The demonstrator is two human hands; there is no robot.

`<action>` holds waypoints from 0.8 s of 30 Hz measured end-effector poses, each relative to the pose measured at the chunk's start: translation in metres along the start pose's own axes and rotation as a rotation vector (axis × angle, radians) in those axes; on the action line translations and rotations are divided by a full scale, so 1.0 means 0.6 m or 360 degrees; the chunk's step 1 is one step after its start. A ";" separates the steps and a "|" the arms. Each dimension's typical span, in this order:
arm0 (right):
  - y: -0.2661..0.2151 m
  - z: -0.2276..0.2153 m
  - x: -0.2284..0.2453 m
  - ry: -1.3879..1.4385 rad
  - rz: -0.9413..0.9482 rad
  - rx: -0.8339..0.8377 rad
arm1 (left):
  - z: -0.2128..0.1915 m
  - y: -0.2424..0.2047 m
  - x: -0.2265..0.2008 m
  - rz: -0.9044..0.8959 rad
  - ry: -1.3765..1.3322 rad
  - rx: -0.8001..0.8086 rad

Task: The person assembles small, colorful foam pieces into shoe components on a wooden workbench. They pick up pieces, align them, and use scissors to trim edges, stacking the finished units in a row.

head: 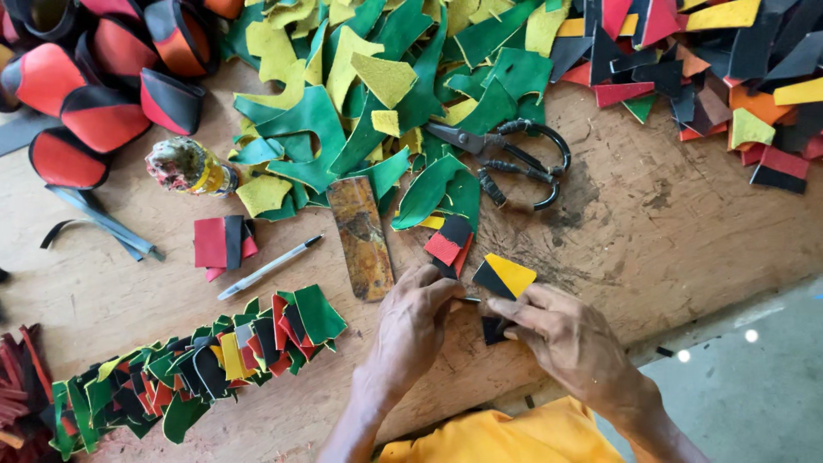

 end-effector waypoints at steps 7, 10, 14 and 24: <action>-0.009 -0.004 0.031 -0.0074 -0.0325 -0.0168 | -0.010 -0.005 -0.007 0.0009 0.0006 -0.0003; -0.022 -0.017 0.057 -0.0036 -0.0537 -0.0292 | -0.004 -0.003 -0.004 -0.0058 -0.0011 0.0051; -0.004 0.004 0.018 0.0291 -0.0047 0.0084 | -0.012 -0.001 -0.024 0.0051 0.0025 0.0033; 0.021 -0.036 -0.004 0.0649 -0.0254 0.0045 | -0.029 0.023 0.001 -0.0228 -0.0605 -0.0055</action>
Point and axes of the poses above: each hand's wrist, its own y-axis towards the middle knuckle, its own z-axis out of the palm, x = y × z, the point moved 10 cm from there along y, towards the middle knuckle, and after that the axes turned 7 degrees about x, right-handed, at the moved point
